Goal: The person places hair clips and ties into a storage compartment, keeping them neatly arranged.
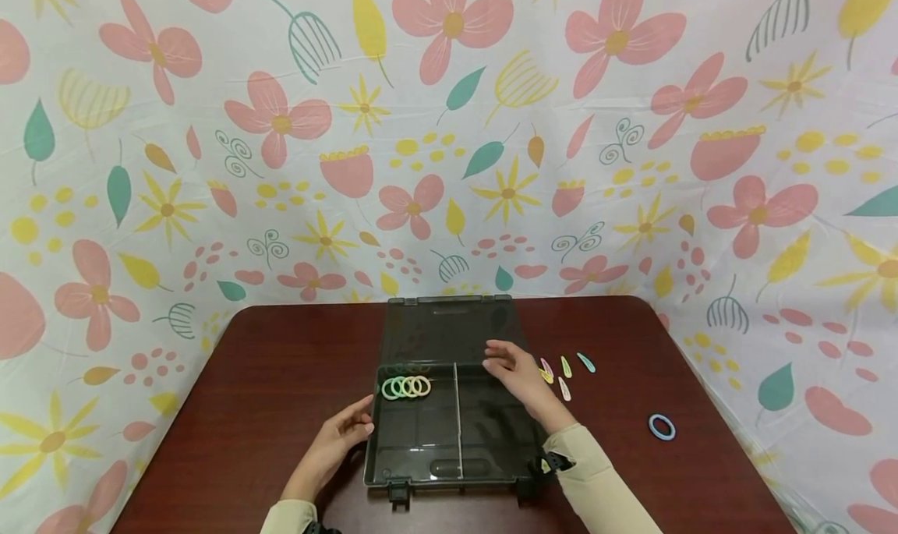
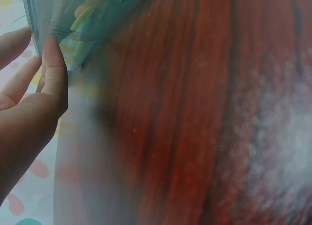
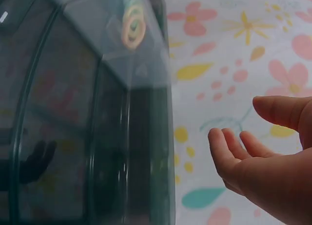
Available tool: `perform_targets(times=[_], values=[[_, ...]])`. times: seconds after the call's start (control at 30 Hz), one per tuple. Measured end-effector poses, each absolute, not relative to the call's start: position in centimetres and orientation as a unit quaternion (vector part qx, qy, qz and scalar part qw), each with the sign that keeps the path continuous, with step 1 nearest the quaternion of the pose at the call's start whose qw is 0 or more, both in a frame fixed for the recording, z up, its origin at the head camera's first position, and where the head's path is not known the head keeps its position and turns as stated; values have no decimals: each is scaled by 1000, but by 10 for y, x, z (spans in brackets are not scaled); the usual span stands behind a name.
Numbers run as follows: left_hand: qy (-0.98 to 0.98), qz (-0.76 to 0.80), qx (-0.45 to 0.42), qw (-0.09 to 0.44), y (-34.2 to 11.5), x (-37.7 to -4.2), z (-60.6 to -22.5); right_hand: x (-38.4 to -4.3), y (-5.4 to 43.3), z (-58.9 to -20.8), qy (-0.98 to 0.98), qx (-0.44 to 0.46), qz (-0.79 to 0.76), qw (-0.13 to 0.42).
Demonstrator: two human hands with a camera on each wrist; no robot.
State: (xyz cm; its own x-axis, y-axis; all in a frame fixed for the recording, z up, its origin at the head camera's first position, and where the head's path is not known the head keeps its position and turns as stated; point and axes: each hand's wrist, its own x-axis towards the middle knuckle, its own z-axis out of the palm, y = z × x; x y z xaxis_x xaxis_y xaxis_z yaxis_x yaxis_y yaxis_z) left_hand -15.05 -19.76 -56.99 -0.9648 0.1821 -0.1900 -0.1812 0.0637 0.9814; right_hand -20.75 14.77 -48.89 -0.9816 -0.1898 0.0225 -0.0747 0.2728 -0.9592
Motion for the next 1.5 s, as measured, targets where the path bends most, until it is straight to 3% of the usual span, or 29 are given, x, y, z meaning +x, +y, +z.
perform_targets(times=[1.17,1.5], values=[[714,687,4,134,-197,-152,-571,-162,313,-533,848,8,-525,-76],[713,688,-4,137,-197,-151,-571,-140,352,-540,861,45,-500,-83]])
